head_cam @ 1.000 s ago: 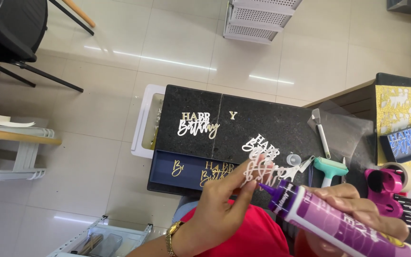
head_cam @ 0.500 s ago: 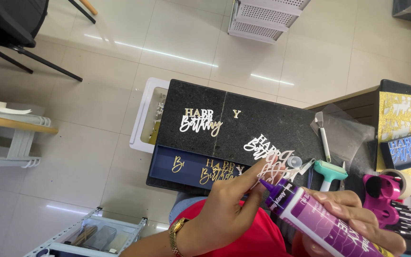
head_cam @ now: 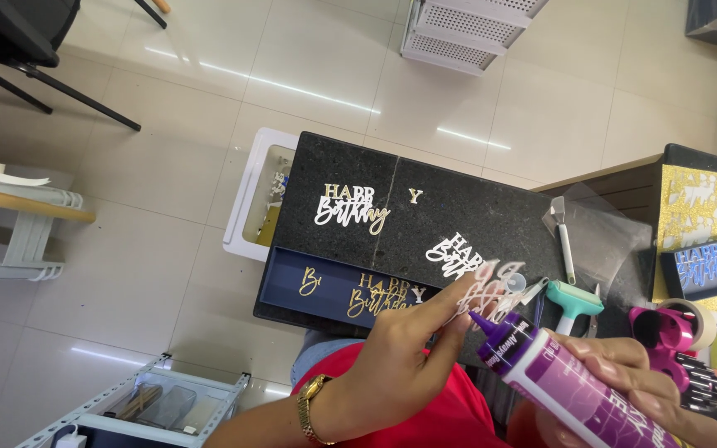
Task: Applying liquid glue to the back of intricate paper birthday cutouts for crafting.
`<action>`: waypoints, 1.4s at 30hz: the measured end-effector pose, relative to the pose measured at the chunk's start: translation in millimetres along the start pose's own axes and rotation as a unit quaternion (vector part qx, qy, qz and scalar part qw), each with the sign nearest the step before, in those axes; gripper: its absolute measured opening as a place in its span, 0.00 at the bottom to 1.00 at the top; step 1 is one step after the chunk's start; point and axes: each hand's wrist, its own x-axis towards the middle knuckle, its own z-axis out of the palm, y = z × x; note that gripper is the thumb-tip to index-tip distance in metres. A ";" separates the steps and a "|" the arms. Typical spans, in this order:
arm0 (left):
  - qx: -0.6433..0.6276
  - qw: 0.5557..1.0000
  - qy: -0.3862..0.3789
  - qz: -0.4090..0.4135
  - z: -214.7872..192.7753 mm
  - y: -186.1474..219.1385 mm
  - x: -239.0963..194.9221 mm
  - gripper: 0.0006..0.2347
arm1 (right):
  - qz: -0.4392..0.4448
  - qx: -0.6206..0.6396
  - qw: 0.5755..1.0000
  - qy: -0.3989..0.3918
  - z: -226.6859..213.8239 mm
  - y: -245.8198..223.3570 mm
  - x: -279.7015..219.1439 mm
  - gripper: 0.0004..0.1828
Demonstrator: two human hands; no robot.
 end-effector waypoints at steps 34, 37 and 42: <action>-0.015 0.998 -0.029 -0.048 -4.4 0.9 0.3 0.22 | -0.010 0.004 1.000 0.026 22.6 -2.0 6.7 0.43; -0.010 0.999 -0.023 -0.040 -4.5 -0.3 1.2 0.23 | -0.006 -0.022 0.998 -0.063 4.3 -1.9 7.5 0.40; -0.016 0.999 -0.019 -0.045 -2.1 -5.7 -2.2 0.26 | 0.011 -0.021 1.000 -0.013 22.4 -7.0 6.4 0.38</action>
